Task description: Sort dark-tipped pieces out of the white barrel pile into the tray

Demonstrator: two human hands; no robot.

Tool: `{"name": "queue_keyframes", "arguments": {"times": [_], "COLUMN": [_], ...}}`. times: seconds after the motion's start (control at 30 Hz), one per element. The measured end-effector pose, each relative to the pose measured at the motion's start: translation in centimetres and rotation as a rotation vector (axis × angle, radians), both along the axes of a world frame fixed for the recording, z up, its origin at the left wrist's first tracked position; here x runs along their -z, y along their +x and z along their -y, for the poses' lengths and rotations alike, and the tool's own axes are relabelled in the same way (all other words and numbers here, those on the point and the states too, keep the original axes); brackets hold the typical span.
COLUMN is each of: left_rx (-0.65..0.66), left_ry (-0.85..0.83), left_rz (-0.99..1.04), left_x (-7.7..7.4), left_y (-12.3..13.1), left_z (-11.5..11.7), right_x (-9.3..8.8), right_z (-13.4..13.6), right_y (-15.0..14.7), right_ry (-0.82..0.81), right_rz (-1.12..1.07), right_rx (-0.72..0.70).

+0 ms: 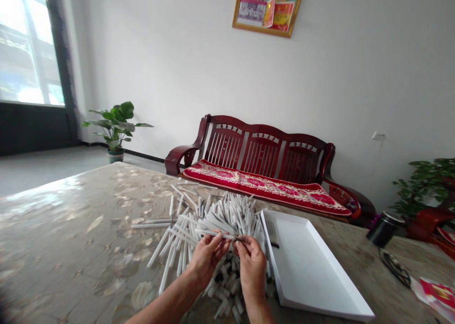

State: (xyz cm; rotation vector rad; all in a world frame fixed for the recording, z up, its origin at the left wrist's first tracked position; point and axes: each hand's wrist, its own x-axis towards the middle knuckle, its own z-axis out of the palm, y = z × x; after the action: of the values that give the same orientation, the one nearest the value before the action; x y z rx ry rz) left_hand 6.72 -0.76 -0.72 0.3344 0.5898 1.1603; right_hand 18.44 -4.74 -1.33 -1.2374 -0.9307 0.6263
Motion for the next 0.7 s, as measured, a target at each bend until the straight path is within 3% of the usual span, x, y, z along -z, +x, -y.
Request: {"name": "queue_keyframes", "arguments": {"times": [0.37,0.7], "left_rx": [0.024,0.031], "left_ry": [0.049,0.134], "left_rz": [-0.009,-0.035], "left_x": [0.02,0.23], "left_y": [0.08,0.15], "left_z": [0.41,0.69], "right_x": [0.78,0.32], "right_z": [-0.05,0.64], "right_y": [0.88,1.03], "right_ry": [-0.001,-0.044], "right_rz": [0.281,0.662], "right_rx": [0.163,0.141]}}
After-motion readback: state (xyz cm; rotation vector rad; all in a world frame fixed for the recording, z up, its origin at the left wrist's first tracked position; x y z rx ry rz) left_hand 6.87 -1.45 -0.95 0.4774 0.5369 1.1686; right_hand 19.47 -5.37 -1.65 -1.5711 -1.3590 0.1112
